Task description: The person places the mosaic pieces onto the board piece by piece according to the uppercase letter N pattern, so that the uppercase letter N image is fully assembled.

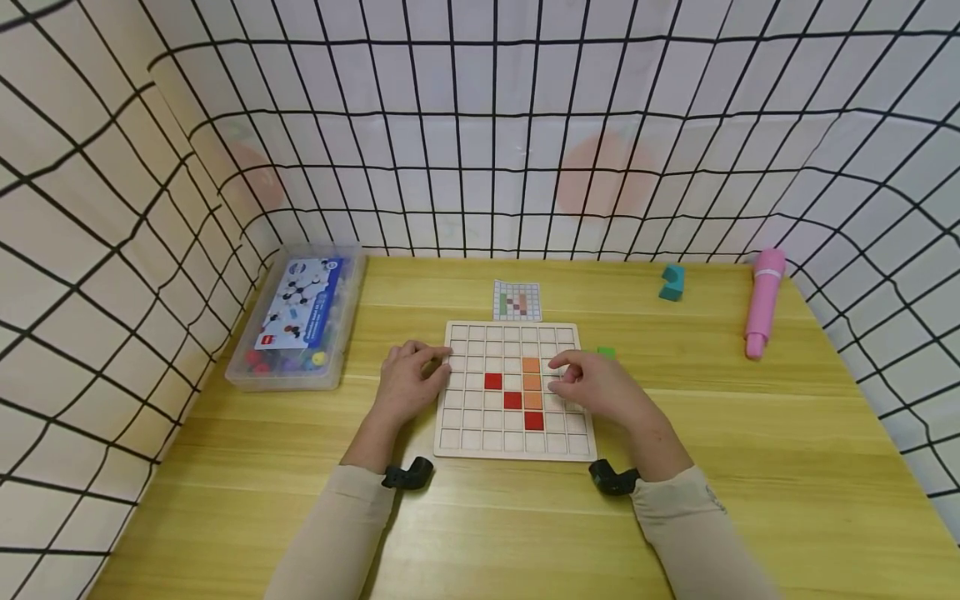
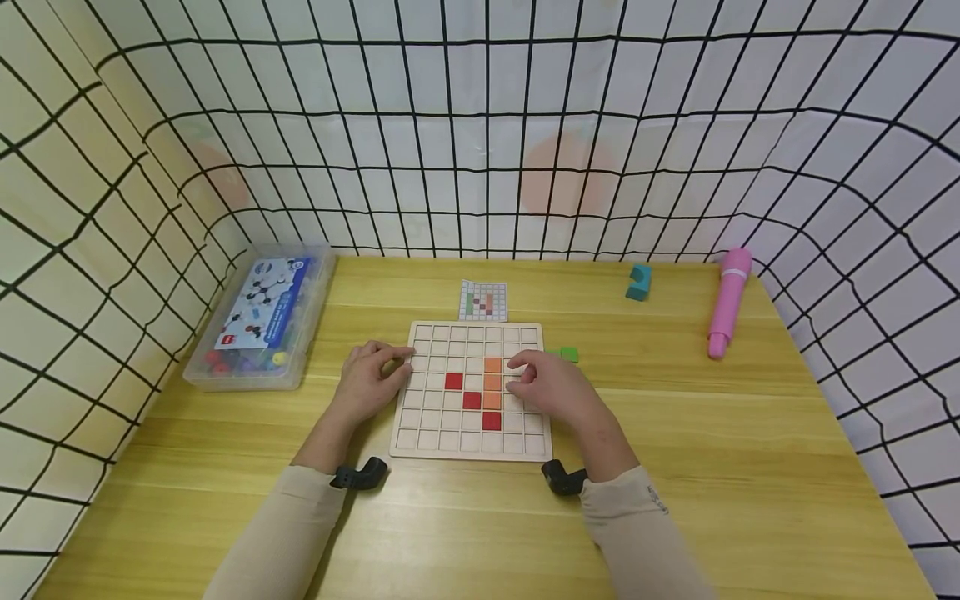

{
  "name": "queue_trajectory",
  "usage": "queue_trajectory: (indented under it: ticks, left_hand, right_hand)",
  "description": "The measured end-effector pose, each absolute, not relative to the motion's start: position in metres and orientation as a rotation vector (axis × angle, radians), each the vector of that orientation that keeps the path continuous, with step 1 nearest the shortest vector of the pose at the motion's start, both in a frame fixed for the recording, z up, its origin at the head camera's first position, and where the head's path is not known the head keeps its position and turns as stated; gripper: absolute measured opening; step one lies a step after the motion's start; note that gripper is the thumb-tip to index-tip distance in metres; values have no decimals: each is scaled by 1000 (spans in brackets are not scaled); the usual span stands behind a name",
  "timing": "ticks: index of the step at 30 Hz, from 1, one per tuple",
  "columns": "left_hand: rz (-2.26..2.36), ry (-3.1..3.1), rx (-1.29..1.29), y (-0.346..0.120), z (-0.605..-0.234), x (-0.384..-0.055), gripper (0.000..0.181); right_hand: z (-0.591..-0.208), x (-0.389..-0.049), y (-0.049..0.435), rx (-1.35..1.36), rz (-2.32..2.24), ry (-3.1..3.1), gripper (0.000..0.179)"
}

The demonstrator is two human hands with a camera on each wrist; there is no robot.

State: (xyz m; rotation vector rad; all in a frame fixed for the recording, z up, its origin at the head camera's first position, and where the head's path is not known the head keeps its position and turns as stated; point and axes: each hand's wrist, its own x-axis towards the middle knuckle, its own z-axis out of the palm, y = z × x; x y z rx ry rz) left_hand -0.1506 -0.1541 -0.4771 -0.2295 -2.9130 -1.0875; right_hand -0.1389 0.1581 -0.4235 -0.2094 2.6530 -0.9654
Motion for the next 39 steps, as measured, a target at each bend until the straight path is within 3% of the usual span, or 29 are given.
queue_trajectory:
  ticks: [22,39]
  left_hand:
    - [-1079,-2895,-226,-154,-478,-151,33]
    - [-1071,-2906,-235,-153,-476,-151,33]
  right_hand:
    - [-437,-138,224,-181,-965,2609,36]
    - [-444,-142,230,-256,-852,2690,34]
